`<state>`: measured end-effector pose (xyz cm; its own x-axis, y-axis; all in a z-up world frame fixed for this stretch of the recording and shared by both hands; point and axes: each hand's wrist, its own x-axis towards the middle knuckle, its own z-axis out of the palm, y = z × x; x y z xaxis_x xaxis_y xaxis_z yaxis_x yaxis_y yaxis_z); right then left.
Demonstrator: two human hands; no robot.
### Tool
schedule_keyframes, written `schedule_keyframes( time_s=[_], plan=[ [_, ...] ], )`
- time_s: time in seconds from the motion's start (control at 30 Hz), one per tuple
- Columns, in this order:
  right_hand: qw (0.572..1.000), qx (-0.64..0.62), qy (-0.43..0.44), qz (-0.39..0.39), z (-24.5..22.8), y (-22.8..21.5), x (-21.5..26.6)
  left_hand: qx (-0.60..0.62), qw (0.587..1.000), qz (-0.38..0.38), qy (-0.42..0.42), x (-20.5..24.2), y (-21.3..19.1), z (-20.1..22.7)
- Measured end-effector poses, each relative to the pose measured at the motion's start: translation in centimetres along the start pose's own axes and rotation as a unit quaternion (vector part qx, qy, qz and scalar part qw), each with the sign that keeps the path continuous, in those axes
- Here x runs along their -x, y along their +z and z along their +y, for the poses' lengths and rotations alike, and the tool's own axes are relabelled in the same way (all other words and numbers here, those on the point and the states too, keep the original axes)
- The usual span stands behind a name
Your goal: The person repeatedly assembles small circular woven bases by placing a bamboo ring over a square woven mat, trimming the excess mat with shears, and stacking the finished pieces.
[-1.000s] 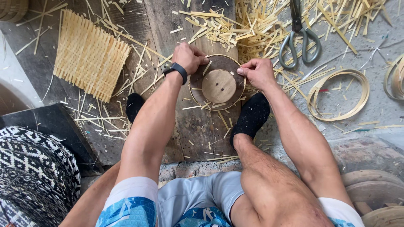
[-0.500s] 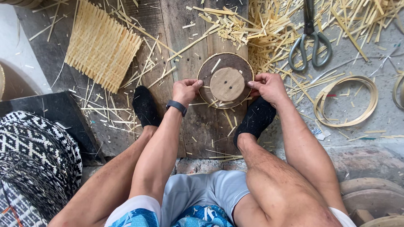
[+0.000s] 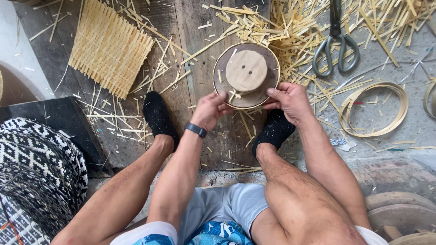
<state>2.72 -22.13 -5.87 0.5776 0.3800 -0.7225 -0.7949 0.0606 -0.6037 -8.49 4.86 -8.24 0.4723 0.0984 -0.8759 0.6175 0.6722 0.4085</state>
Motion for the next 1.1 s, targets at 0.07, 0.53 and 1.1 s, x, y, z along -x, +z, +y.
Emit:
schedule_keyframes(
  time_s=[0.07, 0.53, 1.1],
  plan=[
    [0.999, 0.035, -0.002, 0.032, 1.5, 0.1, -0.9, 0.019, 0.999, -0.020, -0.022, 0.2, 0.7, -1.5],
    [0.964, 0.244, -0.049, 0.096, 0.4, 2.2, -0.1, -0.222, 0.974, 0.037, 0.012, 0.1, 0.9, 2.2],
    [0.995, -0.067, -0.068, -0.040, -3.5, 9.3, 1.8, -0.339, 0.825, 0.015, 0.453, 6.1, 7.8, 3.6]
  ],
)
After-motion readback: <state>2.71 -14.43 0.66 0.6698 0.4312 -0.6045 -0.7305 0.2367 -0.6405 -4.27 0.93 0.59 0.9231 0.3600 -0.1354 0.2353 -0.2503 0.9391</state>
